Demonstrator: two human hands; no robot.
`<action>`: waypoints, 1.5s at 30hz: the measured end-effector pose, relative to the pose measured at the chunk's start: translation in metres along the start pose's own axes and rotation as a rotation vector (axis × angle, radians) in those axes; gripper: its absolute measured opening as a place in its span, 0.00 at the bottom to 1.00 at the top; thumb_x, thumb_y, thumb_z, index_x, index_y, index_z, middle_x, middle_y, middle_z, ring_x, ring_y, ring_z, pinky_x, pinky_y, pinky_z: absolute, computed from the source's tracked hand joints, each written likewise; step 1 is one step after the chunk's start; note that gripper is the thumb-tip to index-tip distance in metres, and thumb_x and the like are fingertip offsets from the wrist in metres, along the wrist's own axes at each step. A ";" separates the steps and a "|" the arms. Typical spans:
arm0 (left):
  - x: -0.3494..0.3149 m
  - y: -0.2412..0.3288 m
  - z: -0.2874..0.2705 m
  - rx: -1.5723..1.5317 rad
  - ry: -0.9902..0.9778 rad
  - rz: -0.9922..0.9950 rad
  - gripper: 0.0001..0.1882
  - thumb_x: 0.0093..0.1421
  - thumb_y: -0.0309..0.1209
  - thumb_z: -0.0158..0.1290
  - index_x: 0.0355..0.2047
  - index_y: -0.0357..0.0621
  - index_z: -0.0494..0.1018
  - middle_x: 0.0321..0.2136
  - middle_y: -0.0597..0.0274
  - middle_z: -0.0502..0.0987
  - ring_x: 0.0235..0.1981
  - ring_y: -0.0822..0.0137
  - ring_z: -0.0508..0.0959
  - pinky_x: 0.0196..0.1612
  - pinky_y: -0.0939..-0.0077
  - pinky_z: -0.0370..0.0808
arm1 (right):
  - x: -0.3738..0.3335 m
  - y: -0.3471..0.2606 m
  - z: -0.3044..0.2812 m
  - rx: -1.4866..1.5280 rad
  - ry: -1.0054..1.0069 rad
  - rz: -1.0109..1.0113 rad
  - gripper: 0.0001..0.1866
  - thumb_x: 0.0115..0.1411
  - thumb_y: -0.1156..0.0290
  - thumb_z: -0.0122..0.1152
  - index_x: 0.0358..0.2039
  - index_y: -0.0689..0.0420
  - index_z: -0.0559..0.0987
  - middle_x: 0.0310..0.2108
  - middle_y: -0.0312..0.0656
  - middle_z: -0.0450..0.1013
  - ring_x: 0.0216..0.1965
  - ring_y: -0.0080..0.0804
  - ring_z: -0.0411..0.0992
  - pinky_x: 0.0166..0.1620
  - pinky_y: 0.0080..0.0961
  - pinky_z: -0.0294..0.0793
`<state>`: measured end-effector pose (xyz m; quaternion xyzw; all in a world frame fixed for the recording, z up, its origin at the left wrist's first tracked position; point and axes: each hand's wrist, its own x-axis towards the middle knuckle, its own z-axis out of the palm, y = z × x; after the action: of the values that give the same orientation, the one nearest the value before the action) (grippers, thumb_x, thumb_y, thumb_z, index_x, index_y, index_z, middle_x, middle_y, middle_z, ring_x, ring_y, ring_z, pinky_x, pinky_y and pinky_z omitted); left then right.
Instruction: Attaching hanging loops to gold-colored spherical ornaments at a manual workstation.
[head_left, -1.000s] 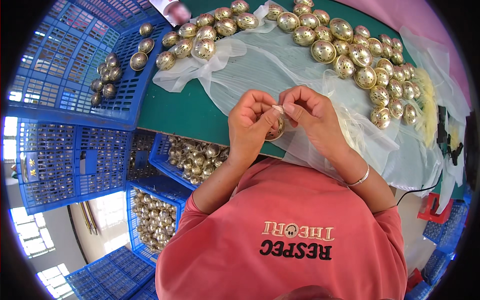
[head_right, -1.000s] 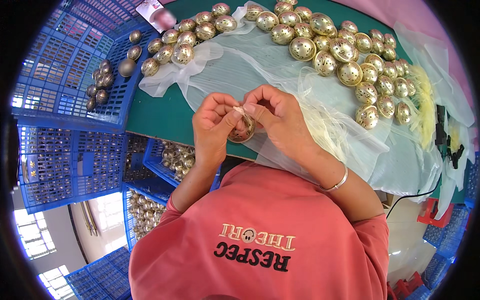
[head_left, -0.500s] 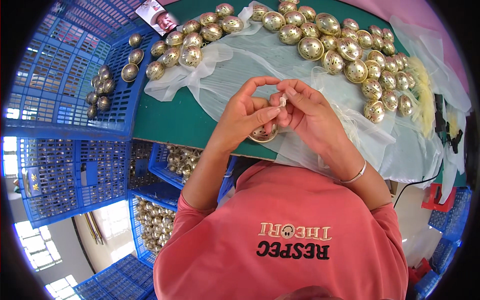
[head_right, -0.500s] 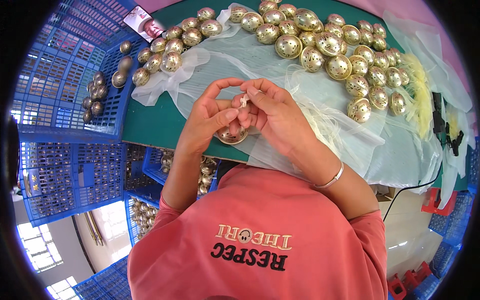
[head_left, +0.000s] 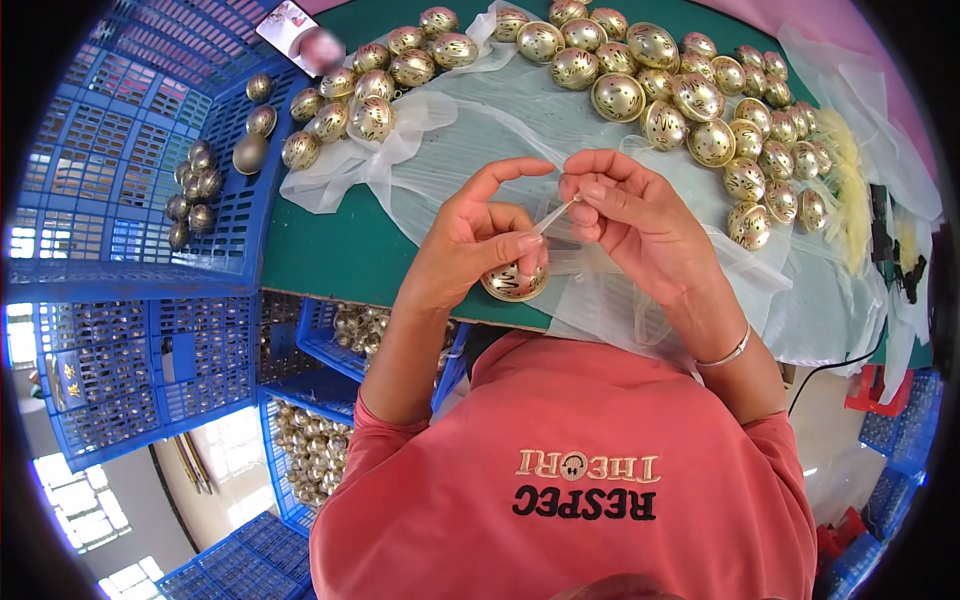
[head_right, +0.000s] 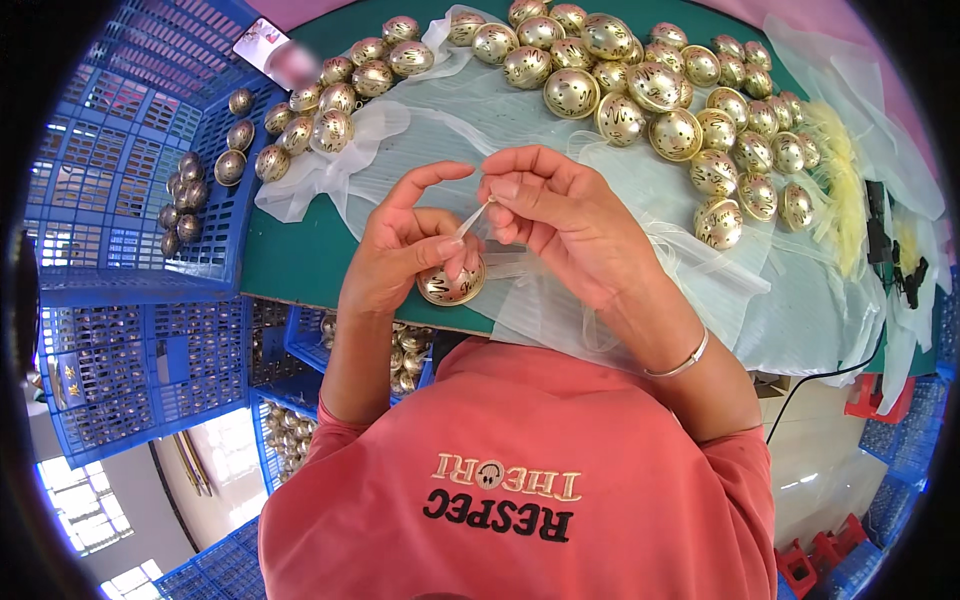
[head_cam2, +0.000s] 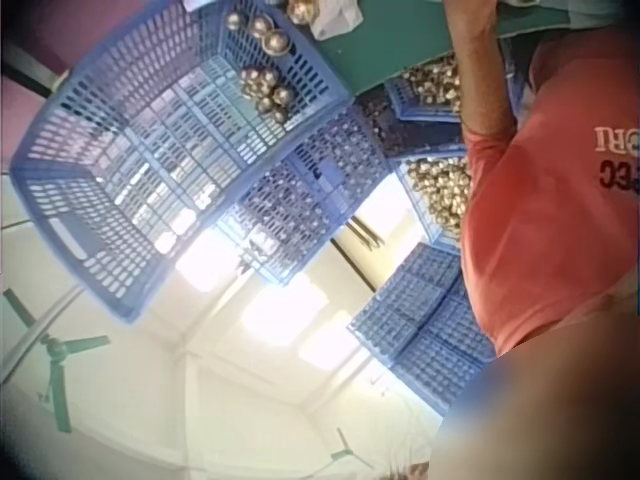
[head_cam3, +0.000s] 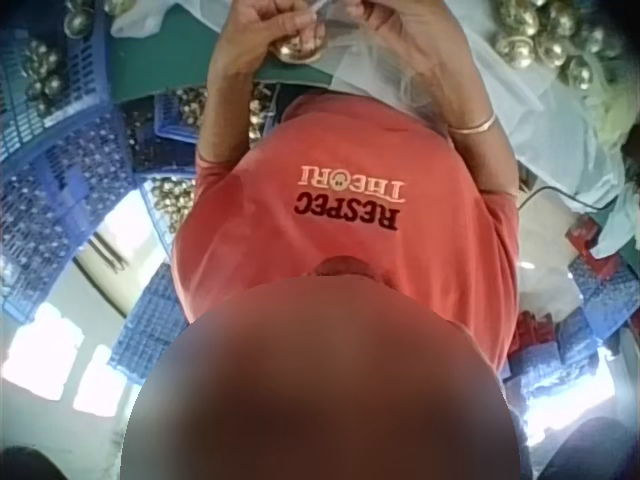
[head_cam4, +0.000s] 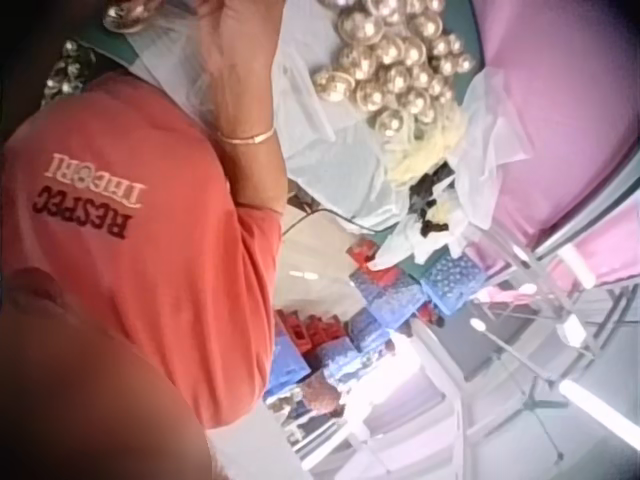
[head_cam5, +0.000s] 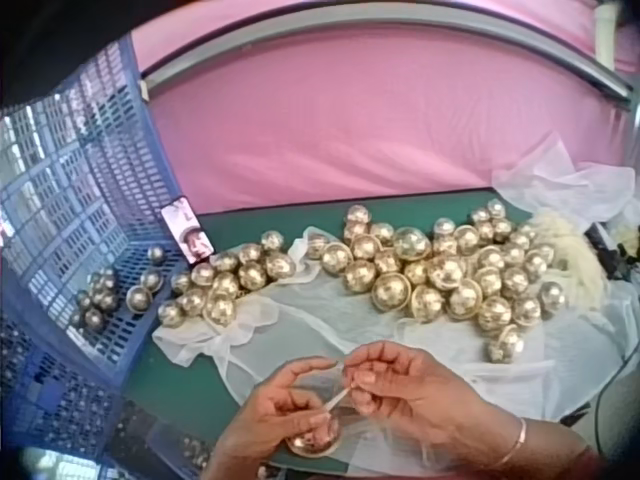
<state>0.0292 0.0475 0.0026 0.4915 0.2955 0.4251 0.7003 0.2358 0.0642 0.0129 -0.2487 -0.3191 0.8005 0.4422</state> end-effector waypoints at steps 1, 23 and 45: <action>0.001 0.002 0.000 0.000 -0.016 0.001 0.30 0.57 0.24 0.56 0.59 0.35 0.58 0.18 0.62 0.75 0.24 0.68 0.77 0.38 0.72 0.75 | 0.001 0.000 0.000 -0.010 0.011 -0.024 0.14 0.62 0.74 0.59 0.47 0.64 0.73 0.38 0.41 0.73 0.31 0.20 0.70 0.33 0.16 0.71; -0.085 -0.021 0.027 -0.157 -0.116 -0.080 0.11 0.64 0.24 0.46 0.40 0.27 0.75 0.29 0.53 0.79 0.31 0.68 0.78 0.36 0.78 0.74 | -0.002 0.021 0.032 -1.028 0.146 -0.378 0.06 0.59 0.79 0.58 0.36 0.62 0.80 0.24 0.37 0.75 0.24 0.17 0.71 0.28 0.15 0.70; -0.216 -0.070 -0.095 0.790 0.971 -0.189 0.10 0.60 0.25 0.51 0.39 0.35 0.79 0.28 0.58 0.80 0.27 0.73 0.77 0.33 0.80 0.73 | 0.022 0.042 0.025 -1.488 -0.233 -0.413 0.05 0.50 0.79 0.63 0.25 0.62 0.74 0.27 0.39 0.72 0.35 0.33 0.69 0.39 0.29 0.69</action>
<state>-0.1293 -0.1133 -0.0965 0.4361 0.7561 0.3949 0.2866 0.1849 0.0586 -0.0033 -0.3296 -0.8563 0.2985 0.2628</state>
